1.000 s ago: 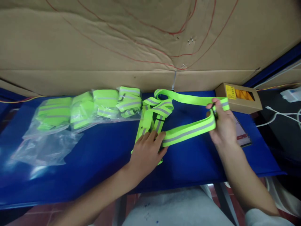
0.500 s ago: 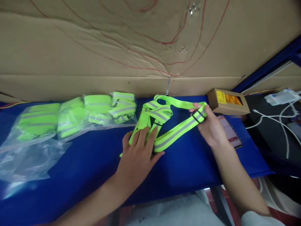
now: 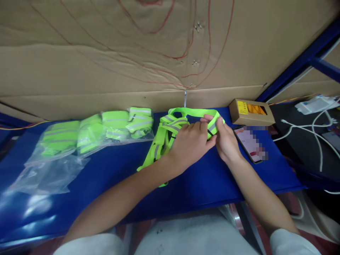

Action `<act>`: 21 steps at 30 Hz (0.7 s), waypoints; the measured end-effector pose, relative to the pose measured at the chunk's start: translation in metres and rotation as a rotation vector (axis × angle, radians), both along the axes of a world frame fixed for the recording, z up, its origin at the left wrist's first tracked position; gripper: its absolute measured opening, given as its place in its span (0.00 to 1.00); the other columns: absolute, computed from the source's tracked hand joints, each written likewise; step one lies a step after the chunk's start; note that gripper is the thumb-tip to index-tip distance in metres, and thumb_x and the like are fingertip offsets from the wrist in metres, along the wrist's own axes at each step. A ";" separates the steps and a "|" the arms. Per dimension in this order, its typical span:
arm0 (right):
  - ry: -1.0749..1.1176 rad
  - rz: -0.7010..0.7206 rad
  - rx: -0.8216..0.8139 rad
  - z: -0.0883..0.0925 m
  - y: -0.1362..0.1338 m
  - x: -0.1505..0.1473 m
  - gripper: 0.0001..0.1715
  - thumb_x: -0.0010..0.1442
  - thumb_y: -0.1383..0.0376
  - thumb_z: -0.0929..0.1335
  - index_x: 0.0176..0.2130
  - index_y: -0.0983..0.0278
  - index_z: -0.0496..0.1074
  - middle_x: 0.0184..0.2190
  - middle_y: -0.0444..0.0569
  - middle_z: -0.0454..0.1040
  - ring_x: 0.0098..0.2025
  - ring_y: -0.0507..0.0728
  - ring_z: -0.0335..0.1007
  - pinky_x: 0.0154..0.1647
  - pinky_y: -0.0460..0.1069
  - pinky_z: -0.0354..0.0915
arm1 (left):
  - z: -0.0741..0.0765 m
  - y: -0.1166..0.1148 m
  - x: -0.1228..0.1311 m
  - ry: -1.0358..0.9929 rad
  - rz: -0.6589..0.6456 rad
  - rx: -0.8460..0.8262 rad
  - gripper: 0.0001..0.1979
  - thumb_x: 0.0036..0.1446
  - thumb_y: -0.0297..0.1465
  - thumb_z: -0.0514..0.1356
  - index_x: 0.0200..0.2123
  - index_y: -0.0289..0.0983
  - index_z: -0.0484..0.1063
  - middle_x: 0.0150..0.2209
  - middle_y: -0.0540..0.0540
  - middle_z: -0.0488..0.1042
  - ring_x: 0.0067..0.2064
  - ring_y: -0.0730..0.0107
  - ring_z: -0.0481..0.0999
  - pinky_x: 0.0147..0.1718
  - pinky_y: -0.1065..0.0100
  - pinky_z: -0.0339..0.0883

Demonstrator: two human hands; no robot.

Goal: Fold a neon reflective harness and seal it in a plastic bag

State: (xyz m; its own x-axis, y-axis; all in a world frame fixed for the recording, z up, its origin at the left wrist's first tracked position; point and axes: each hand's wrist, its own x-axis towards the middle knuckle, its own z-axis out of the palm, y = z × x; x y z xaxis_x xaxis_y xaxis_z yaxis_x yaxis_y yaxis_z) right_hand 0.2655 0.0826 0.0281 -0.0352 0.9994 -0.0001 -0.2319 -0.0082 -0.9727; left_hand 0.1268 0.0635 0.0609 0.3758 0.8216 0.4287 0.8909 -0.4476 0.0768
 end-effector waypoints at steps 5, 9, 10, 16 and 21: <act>0.020 -0.303 0.020 0.002 0.038 0.020 0.33 0.61 0.34 0.69 0.41 0.59 0.78 0.32 0.46 0.81 0.41 0.57 0.80 0.38 0.49 0.73 | -0.008 -0.015 -0.014 0.077 0.037 -0.129 0.16 0.66 0.42 0.61 0.40 0.32 0.76 0.35 0.38 0.81 0.38 0.52 0.82 0.40 0.58 0.71; 0.018 -0.307 -0.099 -0.003 0.067 0.037 0.33 0.61 0.33 0.67 0.37 0.59 0.77 0.29 0.46 0.80 0.35 0.56 0.78 0.30 0.48 0.71 | -0.025 -0.029 -0.028 0.093 0.053 -0.152 0.16 0.64 0.42 0.63 0.40 0.33 0.76 0.35 0.40 0.81 0.37 0.52 0.82 0.39 0.57 0.71; -0.001 -0.231 -0.127 -0.005 0.069 0.037 0.35 0.60 0.32 0.67 0.37 0.60 0.77 0.29 0.47 0.80 0.35 0.57 0.78 0.29 0.49 0.71 | -0.028 -0.032 -0.030 0.084 0.060 -0.145 0.16 0.64 0.42 0.63 0.40 0.33 0.76 0.35 0.40 0.81 0.37 0.52 0.82 0.38 0.57 0.71; -0.020 0.300 -0.323 -0.010 0.039 0.028 0.43 0.51 0.27 0.69 0.38 0.61 0.78 0.34 0.53 0.82 0.34 0.58 0.78 0.29 0.50 0.72 | -0.026 -0.023 -0.035 -0.031 0.060 -0.073 0.21 0.69 0.44 0.59 0.51 0.32 0.74 0.42 0.38 0.82 0.41 0.55 0.83 0.40 0.60 0.73; -0.075 0.496 -0.176 -0.012 0.007 0.008 0.33 0.48 0.37 0.78 0.36 0.61 0.79 0.33 0.47 0.81 0.35 0.55 0.76 0.35 0.48 0.71 | -0.031 -0.018 -0.042 -0.213 0.019 -0.146 0.29 0.71 0.44 0.58 0.68 0.37 0.59 0.56 0.36 0.78 0.52 0.57 0.82 0.43 0.64 0.76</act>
